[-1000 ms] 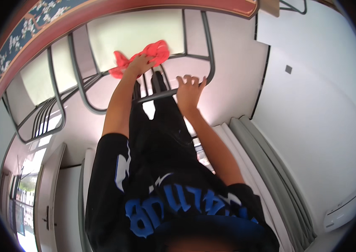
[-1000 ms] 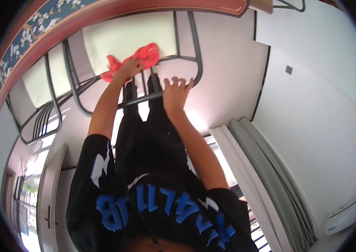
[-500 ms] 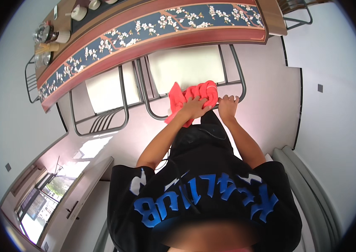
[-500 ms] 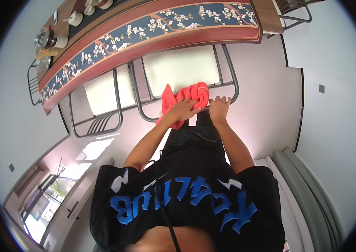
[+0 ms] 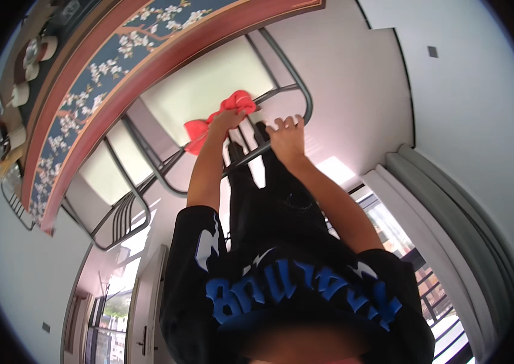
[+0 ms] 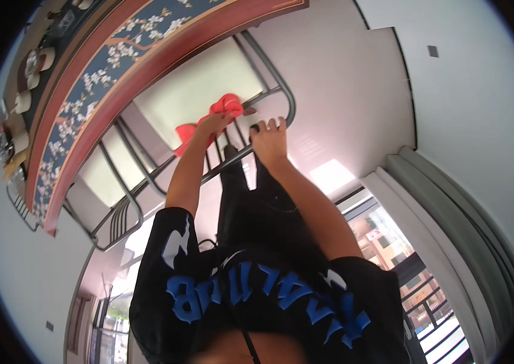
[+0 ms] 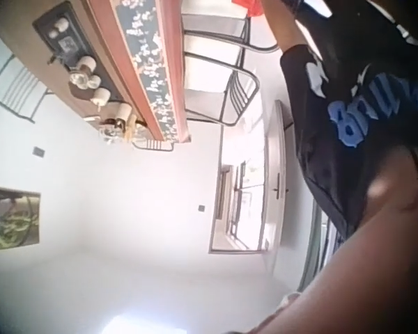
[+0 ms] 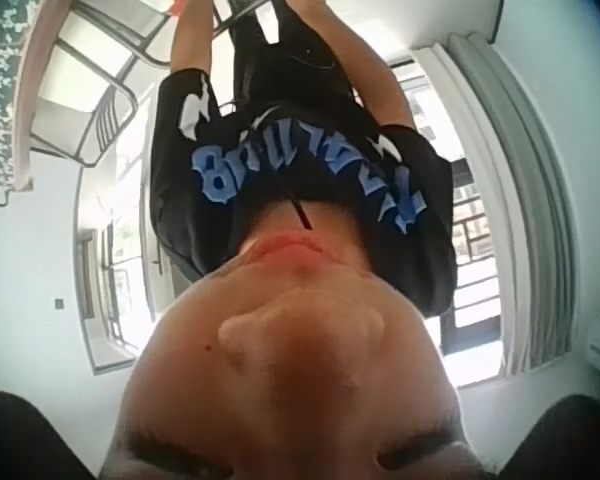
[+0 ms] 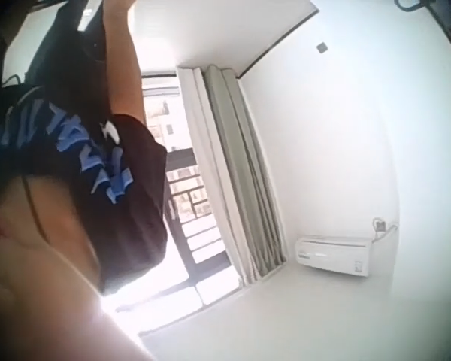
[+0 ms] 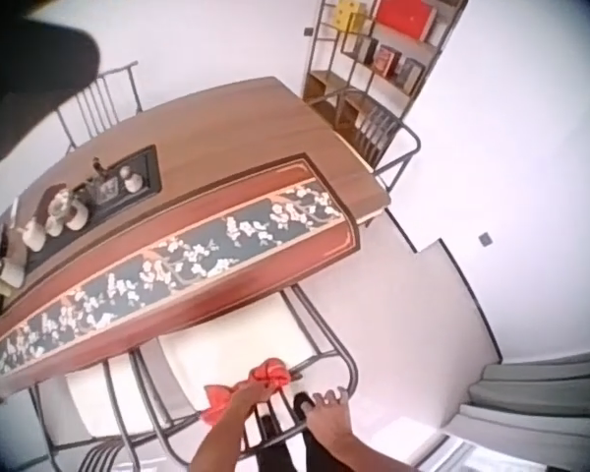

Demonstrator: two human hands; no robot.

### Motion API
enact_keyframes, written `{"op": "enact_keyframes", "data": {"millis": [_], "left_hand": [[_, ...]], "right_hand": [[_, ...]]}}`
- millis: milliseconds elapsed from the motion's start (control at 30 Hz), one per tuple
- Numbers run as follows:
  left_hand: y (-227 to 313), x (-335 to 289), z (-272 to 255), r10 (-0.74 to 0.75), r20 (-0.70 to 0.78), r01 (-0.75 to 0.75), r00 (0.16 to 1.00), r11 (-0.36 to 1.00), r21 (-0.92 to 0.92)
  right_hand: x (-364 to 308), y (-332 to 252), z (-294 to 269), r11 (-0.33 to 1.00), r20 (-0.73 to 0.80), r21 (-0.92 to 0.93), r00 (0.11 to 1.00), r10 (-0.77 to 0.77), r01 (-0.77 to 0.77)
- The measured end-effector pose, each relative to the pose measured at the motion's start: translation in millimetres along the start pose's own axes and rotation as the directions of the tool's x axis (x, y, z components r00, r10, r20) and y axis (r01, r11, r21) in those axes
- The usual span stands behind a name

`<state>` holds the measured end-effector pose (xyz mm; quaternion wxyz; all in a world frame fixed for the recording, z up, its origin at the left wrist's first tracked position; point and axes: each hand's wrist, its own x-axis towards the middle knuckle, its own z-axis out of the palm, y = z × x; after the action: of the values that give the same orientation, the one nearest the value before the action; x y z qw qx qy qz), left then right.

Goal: Cleaning and wiping down a wooden dining table and window sill with a red cloth.

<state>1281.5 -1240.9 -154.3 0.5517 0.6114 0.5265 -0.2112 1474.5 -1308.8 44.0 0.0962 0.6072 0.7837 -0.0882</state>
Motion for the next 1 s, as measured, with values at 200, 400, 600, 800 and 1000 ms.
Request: {"op": "enact_keyframes", "data": {"millis": [200, 400, 600, 800, 1000], "left_hand": [[50.7, -108.4, -8.7, 0.149, -0.068, -0.138, 0.987, 0.981, 0.136], [100.5, -236.1, 40.4, 0.102, -0.666, 0.064, 0.739, 0.974, 0.219], [-24.5, -286.4, 98.5, 0.015, -0.920, 0.270, 0.391, 0.954, 0.130], [-23.8, -270.8, 54.0, -0.106, -0.988, 0.277, 0.116, 0.958, -0.070], [-60.6, -245.2, 6.3, -0.134, -0.959, 0.273, 0.251, 0.960, -0.063]], "right_hand": [[0.8, 3.7, 7.7, 1.000, 0.026, -0.020, 1.000, 0.012, -0.012], [-4.3, 11.3, 16.8, 1.000, 0.115, -0.010, 0.993, 0.023, -0.022], [-9.2, 8.0, -4.7, 1.000, 0.138, -0.010, 0.990, 0.012, -0.011], [-4.7, 8.1, 8.4, 0.996, -0.001, 0.034, 0.996, -0.088, 0.088], [-8.6, 3.8, -9.5, 0.996, 0.118, -0.037, 0.990, -0.081, 0.085]]}}
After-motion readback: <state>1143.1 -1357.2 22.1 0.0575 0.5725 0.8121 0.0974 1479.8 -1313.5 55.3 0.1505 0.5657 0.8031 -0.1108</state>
